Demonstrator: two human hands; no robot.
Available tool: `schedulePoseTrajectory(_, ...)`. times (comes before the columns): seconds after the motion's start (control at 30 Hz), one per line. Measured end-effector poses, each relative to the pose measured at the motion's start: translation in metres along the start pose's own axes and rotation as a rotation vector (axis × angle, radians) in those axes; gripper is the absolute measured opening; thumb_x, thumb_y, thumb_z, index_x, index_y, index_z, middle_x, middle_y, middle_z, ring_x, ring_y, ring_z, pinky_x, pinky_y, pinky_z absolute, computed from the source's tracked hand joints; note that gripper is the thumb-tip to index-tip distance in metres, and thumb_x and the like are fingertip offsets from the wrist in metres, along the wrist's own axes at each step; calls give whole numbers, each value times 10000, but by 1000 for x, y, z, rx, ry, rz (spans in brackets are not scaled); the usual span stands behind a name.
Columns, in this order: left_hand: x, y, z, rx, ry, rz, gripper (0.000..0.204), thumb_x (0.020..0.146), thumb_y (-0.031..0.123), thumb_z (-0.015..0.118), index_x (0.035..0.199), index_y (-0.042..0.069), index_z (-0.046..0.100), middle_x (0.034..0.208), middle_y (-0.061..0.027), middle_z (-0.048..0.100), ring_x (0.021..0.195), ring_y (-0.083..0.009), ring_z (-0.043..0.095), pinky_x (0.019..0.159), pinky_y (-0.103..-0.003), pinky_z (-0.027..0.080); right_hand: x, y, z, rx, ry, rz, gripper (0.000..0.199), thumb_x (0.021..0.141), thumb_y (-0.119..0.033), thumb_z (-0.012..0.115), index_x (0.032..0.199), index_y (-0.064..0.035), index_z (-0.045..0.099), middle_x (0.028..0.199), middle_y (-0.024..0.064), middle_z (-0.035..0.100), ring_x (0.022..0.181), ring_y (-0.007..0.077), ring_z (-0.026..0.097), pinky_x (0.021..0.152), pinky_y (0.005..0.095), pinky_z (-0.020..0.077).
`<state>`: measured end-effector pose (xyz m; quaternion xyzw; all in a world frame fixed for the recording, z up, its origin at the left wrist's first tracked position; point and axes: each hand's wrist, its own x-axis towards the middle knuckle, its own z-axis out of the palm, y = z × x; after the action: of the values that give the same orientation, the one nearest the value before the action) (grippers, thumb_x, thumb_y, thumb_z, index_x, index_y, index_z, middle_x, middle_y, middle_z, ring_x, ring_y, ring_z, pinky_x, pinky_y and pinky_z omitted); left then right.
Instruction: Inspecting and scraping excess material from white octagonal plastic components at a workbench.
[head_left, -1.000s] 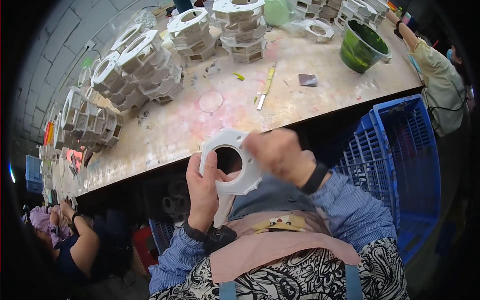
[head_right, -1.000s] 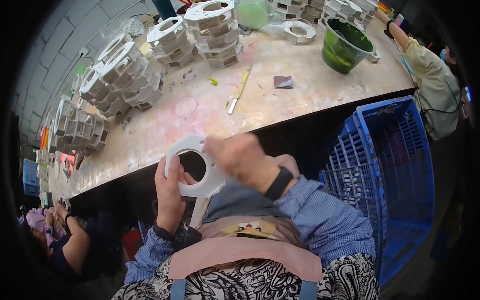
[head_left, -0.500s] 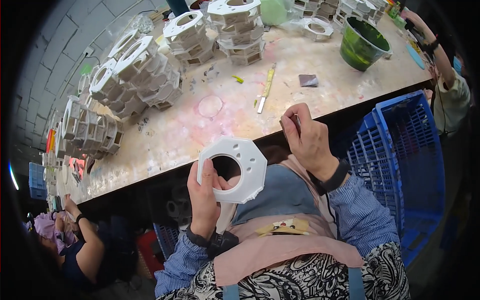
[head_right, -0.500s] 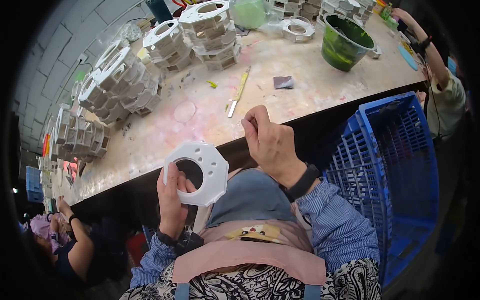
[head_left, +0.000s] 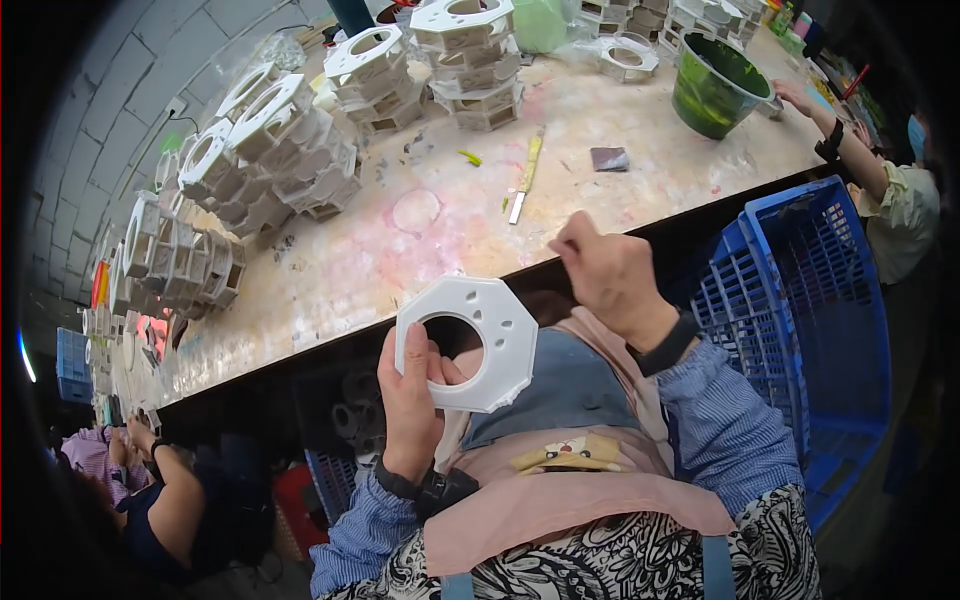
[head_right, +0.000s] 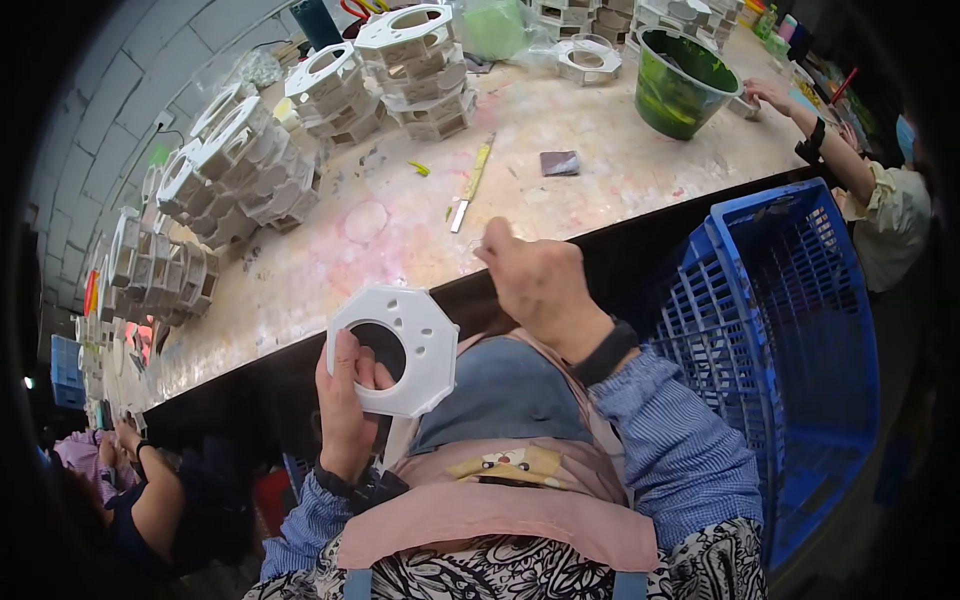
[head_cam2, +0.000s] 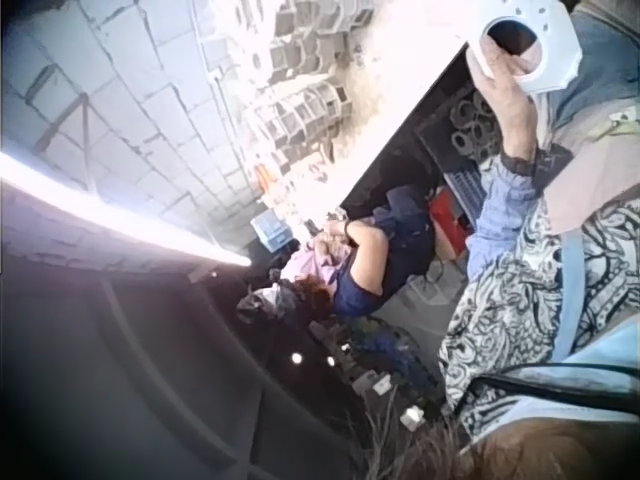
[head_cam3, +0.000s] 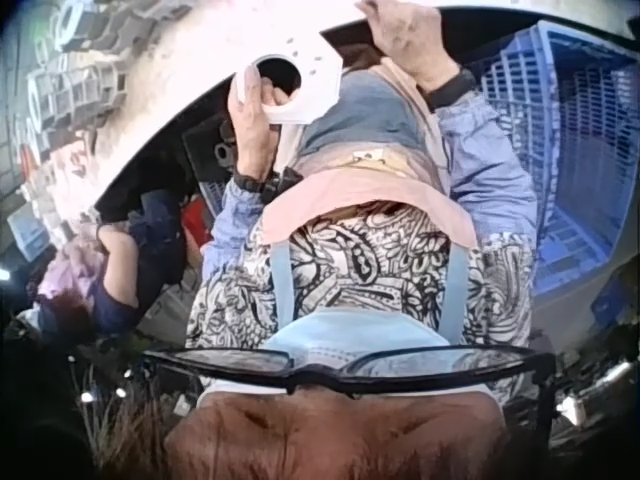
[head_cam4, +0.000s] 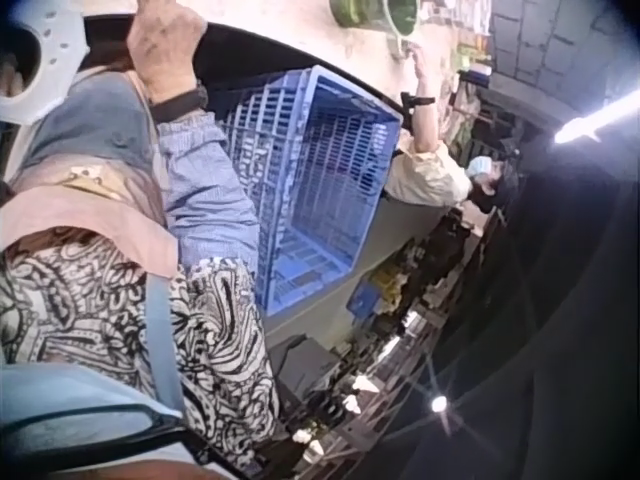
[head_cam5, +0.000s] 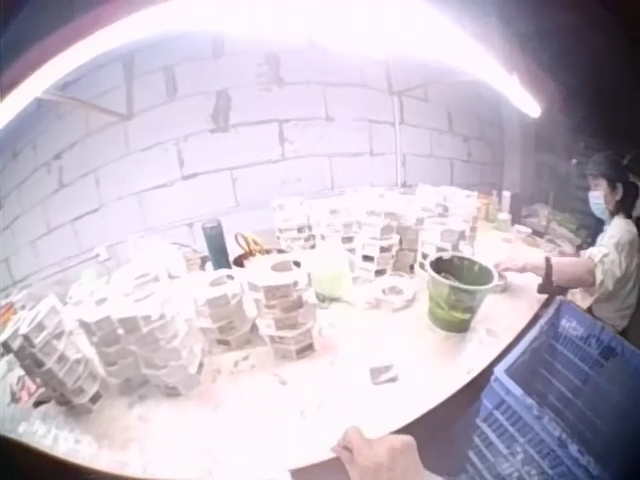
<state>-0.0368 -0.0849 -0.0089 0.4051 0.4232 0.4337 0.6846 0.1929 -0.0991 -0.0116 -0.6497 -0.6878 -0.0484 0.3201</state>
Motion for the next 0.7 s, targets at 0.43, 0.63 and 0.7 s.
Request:
schedulePoseTrajectory(0.43, -5, -2, -8, -32, 24, 48, 247, 1002, 256, 493, 1022, 12, 528, 561, 12, 391, 423, -108, 463, 404, -240, 419, -7, 1, -14, 258, 44, 188, 77, 886, -131, 593, 843, -71, 568, 524, 104, 527, 505, 274, 588, 472, 346, 445)
schedulePoseTrajectory(0.63, -5, -2, -4, -72, 32, 48, 251, 1001, 258, 495, 1026, 11, 527, 566, 10, 392, 429, -111, 480, 411, -238, 437, -35, -22, -13, 1328, -459, 704, 186, 911, -172, 655, 979, 0, 635, 688, -9, 570, 575, 42, 477, 493, 192, 368)
schedulePoseTrajectory(0.7, -6, -1, -3, -65, 35, 62, 261, 999, 271, 498, 1031, 13, 526, 564, 9, 394, 434, -115, 493, 416, -237, 446, -38, -30, -14, 1400, -459, 728, 230, 894, -191, 680, 1004, 5, 633, 707, -5, 582, 582, 41, 478, 495, 194, 370)
